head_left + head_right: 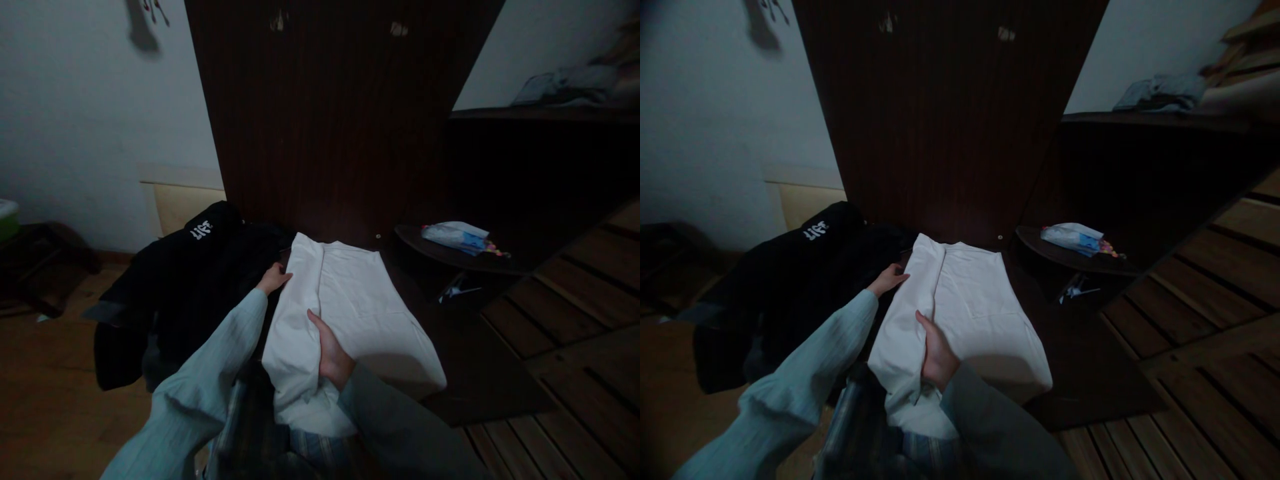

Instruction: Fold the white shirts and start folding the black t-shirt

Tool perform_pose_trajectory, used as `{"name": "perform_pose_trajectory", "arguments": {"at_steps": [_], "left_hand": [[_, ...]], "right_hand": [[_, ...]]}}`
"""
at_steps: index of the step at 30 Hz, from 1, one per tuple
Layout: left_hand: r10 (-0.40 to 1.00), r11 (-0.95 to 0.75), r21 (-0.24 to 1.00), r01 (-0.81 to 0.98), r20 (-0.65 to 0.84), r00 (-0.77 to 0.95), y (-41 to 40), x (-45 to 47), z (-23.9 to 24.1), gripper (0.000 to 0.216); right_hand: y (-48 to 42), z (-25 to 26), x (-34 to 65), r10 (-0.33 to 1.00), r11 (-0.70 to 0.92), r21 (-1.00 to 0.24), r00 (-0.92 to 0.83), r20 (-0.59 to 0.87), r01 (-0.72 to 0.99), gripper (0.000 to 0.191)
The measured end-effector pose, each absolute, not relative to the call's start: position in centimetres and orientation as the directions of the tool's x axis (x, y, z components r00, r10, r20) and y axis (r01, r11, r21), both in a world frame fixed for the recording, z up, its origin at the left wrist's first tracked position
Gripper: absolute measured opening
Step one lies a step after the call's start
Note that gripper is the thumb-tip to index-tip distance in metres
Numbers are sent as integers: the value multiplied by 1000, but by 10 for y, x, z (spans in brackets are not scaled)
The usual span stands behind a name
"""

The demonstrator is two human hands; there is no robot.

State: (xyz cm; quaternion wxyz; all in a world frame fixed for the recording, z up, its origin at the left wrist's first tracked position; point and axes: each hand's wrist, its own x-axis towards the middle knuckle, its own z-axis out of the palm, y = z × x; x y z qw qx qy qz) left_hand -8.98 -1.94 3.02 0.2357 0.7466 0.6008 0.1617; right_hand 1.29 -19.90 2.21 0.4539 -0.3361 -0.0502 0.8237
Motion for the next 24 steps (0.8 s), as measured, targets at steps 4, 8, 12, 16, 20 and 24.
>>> {"name": "perform_pose_trajectory", "arguments": {"at_steps": [4,8,12,16,20,24], "left_hand": [[971,-211,517,830,11,240,-16,-83,21,35],[945,-325,465,823,127,302,-25,-82,15,29],[894,-446,347,825,222,390,-27,-82,10,30],[895,-442,335,832,223,385,-25,-83,9,32],[906,-421,349,837,206,370,-24,-83,9,32],[911,-411,375,831,196,362,-24,-83,11,32]], "right_hand": [[-201,24,13,770,-570,-374,-317,-554,-732,32],[-212,26,12,746,-552,-385,-231,-625,-740,32],[-224,24,14,844,-448,-570,-117,-523,-689,41],[-225,26,22,929,-338,-740,-81,-360,-582,45],[-221,23,43,946,-325,-852,-151,-288,-411,38],[-228,7,59,933,-347,-917,-170,-317,-194,41]]}}
